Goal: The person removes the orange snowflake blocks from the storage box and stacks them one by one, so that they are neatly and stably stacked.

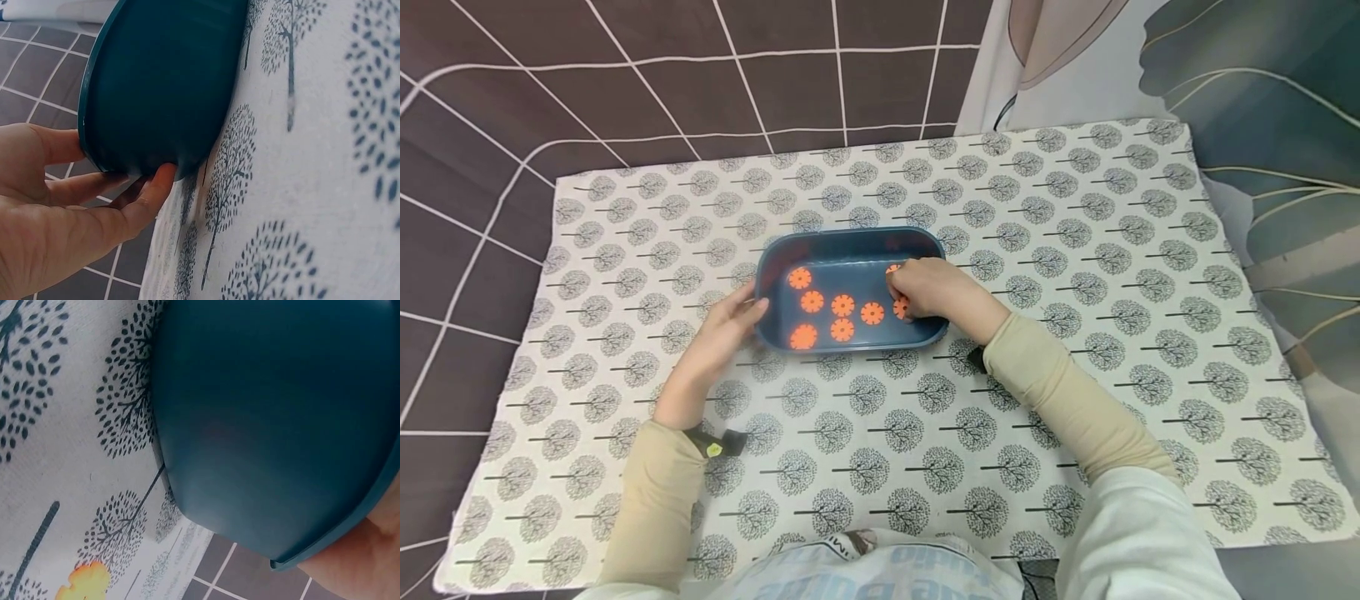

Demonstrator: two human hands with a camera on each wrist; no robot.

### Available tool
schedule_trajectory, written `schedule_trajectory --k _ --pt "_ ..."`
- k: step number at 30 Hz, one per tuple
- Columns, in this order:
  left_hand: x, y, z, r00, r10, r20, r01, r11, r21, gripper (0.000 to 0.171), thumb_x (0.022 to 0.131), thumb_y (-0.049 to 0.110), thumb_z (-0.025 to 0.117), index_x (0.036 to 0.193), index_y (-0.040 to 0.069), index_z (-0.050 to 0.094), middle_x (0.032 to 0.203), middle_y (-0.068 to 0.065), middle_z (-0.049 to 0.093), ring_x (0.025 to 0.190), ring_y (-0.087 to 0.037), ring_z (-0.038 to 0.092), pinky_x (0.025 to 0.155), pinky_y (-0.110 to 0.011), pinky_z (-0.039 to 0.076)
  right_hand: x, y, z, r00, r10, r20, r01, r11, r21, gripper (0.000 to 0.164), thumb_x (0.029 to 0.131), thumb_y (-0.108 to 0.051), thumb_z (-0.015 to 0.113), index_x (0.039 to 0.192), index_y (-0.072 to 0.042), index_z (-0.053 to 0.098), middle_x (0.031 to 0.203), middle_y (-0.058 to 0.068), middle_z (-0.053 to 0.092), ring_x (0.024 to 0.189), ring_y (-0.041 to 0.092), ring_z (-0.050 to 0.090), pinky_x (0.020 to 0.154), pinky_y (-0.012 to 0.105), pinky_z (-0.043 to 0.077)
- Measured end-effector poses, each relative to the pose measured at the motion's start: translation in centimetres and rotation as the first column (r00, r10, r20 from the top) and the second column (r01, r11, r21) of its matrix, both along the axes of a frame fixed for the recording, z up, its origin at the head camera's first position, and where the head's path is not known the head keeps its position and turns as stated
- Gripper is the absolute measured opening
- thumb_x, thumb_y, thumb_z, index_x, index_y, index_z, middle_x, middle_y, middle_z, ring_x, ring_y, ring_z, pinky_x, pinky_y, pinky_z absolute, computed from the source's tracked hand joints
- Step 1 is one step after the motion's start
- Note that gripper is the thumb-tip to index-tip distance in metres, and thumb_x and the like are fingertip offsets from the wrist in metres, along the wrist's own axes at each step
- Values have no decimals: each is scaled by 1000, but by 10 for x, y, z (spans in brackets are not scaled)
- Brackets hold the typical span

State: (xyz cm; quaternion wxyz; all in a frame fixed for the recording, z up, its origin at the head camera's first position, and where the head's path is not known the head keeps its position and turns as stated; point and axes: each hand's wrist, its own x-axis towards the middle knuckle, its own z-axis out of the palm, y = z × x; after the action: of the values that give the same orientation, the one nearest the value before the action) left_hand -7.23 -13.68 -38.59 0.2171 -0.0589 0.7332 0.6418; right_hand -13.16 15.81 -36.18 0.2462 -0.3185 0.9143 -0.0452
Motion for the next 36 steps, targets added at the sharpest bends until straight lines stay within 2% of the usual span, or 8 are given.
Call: schedule_trajectory --k 5,10,16,22,29,36 --pt "-1 -1 -2 1000 -2 -1 2 1000 28 54 98 17 47 148 17 26 133 -15 50 98 -24 60 80 -26 52 0 0 0 999 -9 35 9 1000 4 21 75 -22 77 87 -13 63 74 0 57 67 18 52 61 30 45" --pt "-1 -2 -4 1000 -5 -2 5 999 37 55 98 16 47 148 17 26 136 -16 48 103 -26 58 84 -28 52 0 3 -2 999 13 30 -13 1000 -24 21 70 -18 73 86 -11 62 73 1 55 62 16 50 54 26 43" --pt "-2 -1 -2 1000 -7 2 7 999 45 55 98 15 47 149 15 25 138 -16 46 111 -30 54 92 -34 50 -1 8 -2 999 23 49 -16 991 -130 28 69 -18 76 92 -6 64 75 3 58 62 15 49 56 27 44" --pt "-2 0 -1 1000 -3 5 3 999 39 55 98 15 47 148 15 25 139 -16 45 117 -31 51 97 -37 46 0 15 1 998 30 61 -13 965 -262 36 66 -11 75 100 -3 65 79 4 60 66 15 50 61 29 47" --pt "-2 2 1 1000 -2 4 2 999 34 55 98 15 47 148 13 25 141 -15 43 120 -31 49 101 -41 43 7 29 12 1000 21 9 -16 925 -379 38 66 -4 69 103 1 66 94 10 66 73 16 56 65 30 52" --pt "0 3 2 1000 4 2 -4 1000 26 56 97 15 48 148 12 25 141 -15 42 122 -29 48 103 -40 42 17 47 17 995 -19 -98 -26 898 -438 37 70 -11 75 105 -2 67 98 6 66 80 15 58 73 31 54"
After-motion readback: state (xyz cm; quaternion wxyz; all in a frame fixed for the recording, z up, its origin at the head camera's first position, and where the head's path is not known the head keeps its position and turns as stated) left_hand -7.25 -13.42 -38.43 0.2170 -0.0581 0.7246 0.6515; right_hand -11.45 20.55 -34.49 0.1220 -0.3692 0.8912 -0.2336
